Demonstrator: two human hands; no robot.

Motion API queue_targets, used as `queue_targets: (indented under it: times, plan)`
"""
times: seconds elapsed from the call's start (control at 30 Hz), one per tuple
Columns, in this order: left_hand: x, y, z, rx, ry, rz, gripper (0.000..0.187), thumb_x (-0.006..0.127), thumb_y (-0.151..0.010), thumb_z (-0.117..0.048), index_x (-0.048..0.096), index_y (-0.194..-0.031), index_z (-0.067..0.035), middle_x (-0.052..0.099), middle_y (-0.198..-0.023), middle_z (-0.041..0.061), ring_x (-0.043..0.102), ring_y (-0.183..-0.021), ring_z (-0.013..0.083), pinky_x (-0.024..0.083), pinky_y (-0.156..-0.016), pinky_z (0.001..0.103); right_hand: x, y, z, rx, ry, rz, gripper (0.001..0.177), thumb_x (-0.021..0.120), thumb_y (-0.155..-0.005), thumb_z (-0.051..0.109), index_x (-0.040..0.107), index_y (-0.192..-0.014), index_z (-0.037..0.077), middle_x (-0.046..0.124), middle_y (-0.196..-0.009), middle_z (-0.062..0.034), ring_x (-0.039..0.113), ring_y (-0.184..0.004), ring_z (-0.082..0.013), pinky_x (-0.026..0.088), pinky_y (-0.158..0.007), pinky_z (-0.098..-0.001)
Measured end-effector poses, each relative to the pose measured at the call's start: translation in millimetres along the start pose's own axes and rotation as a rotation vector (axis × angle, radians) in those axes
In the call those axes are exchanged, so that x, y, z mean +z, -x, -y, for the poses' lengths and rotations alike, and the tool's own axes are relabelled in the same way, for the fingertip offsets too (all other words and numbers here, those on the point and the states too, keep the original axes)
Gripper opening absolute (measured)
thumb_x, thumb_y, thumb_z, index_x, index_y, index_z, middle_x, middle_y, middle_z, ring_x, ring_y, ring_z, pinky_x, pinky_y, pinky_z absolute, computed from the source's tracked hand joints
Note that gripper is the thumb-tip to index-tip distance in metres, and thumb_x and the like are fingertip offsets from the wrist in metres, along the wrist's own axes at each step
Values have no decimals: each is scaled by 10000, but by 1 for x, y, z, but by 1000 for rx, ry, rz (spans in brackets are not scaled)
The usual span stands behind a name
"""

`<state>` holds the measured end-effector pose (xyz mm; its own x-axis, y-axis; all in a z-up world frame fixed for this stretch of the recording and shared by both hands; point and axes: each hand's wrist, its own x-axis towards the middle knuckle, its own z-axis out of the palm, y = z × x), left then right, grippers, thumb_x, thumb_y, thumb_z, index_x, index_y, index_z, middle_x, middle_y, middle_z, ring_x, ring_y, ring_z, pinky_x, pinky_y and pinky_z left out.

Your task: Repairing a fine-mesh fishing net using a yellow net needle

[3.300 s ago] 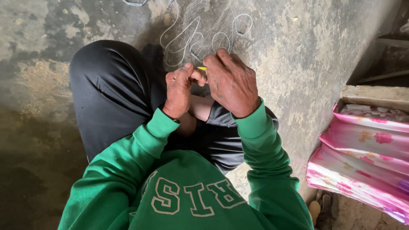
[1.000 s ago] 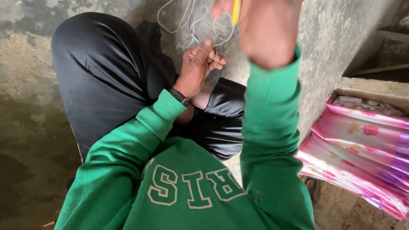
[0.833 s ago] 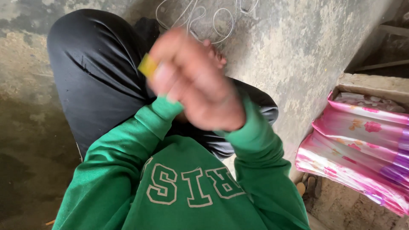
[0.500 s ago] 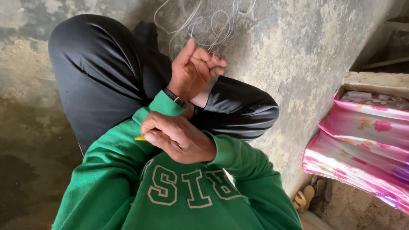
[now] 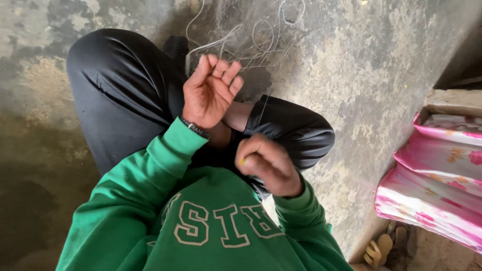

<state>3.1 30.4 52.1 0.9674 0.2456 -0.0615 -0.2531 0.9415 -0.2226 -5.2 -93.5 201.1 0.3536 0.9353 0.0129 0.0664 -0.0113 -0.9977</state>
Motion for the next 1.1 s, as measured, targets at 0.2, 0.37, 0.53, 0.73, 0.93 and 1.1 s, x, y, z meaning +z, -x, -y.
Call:
queue_targets:
  times: [0.2,0.37,0.53,0.73,0.93,1.1]
  plan:
    - [5,35,-5,-8,-45,85,271,397,-933,-279,609,-984,-118,625,-1045,62,553,-1088,252,442,-954,415,-31,14,-60,-33,-458,-420,222,435,-907,140,416,-976,-70,450,-649,-99,418,-449,-67,358,-406,-167]
    - [19,56,20,-72,-42,-1,259,418,-921,-285,601,-961,-106,615,-1081,73,587,-1013,244,457,-901,407,-32,-11,-84,1,-253,-555,247,547,-804,-42,509,-1033,-125,478,-594,-93,514,-417,-94,424,-348,-175]
    - [20,64,36,-89,-135,-119,217,470,-897,-266,598,-927,-93,617,-976,67,596,-876,220,480,-791,362,-32,-24,-80,174,-361,-622,206,617,-795,60,579,-930,-91,582,-652,-171,563,-435,-130,472,-283,-222]
    - [35,78,46,-211,-448,-252,380,442,-881,-391,571,-803,-42,584,-711,97,587,-627,187,483,-629,305,-41,-4,-64,30,-216,-628,104,631,-788,53,626,-827,-43,559,-690,-152,514,-451,-112,442,-305,-220]
    - [55,73,42,49,-1385,-322,405,469,-887,-299,620,-637,-18,370,-440,49,416,-460,108,374,-512,200,-58,24,-35,-150,-207,-522,83,608,-800,30,611,-785,-51,521,-736,-120,416,-434,-59,371,-353,-156]
    - [24,44,56,108,-1658,-70,362,448,-942,-283,600,-721,-40,545,-674,80,528,-685,183,436,-725,313,-61,51,-19,-184,-357,-487,82,589,-785,1,572,-772,-78,499,-696,-126,385,-404,-40,339,-336,-149]
